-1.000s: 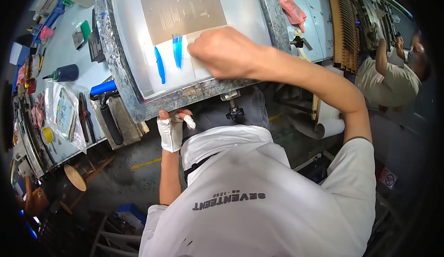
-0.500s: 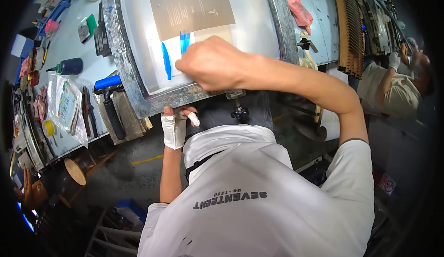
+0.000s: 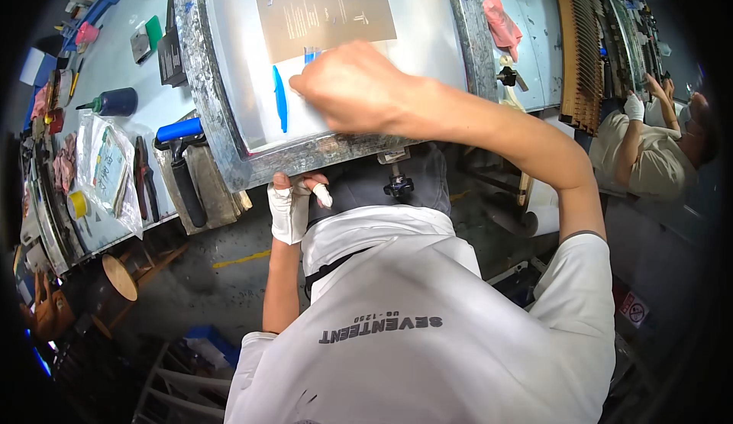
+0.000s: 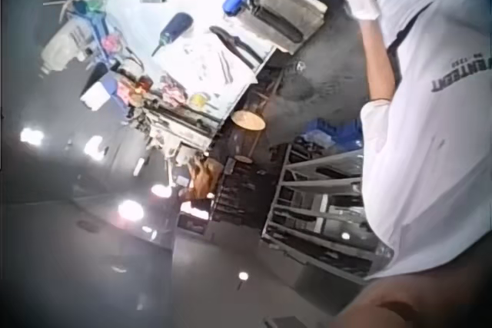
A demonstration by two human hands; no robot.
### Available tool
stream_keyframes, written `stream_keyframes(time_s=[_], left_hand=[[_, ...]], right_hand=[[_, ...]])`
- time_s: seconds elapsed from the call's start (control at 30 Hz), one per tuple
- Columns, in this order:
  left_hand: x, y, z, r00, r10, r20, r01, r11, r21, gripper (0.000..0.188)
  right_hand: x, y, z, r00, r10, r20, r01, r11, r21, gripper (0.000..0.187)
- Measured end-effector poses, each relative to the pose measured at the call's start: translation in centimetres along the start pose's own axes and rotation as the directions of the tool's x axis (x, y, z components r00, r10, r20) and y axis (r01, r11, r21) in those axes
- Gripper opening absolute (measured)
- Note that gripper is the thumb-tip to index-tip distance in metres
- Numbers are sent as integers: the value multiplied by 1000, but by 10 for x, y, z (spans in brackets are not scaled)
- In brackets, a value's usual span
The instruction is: The person uses a wooden stick to spread blue ink across a screen printing frame. They then use a heat gun to dry the ink on the screen.
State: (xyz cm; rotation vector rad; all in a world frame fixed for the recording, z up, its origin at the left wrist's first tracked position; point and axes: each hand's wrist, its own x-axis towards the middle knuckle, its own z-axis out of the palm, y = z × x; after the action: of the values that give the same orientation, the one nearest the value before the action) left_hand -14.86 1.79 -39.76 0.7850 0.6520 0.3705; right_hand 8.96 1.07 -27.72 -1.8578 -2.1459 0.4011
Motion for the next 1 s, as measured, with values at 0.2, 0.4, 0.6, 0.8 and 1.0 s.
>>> stream_keyframes(time_s=[0.2,0.4,0.6,0.8,1.0], left_hand=[[-1,1,0,999,-35,2,34,998,45,81],[-3,-9,-2,1000,-10,-22,10,1000,30,89],[-7,2,4,992,-15,-123,23,998,64,77],[-27,38,-17,951,-64,-304,90,993,72,67],[-24,82,-34,930,-80,-360,116,990,81,59]], right_hand=[[3,-1,-3,999,29,-44,-31,999,-37,9],[-32,13,-34,975,128,-180,-88,973,215,11],[-128,99,-101,581,656,-482,-474,754,454,15],[-183,164,-32,604,700,-381,-631,712,307,15],[-173,180,-10,595,705,-386,-596,709,377,16]])
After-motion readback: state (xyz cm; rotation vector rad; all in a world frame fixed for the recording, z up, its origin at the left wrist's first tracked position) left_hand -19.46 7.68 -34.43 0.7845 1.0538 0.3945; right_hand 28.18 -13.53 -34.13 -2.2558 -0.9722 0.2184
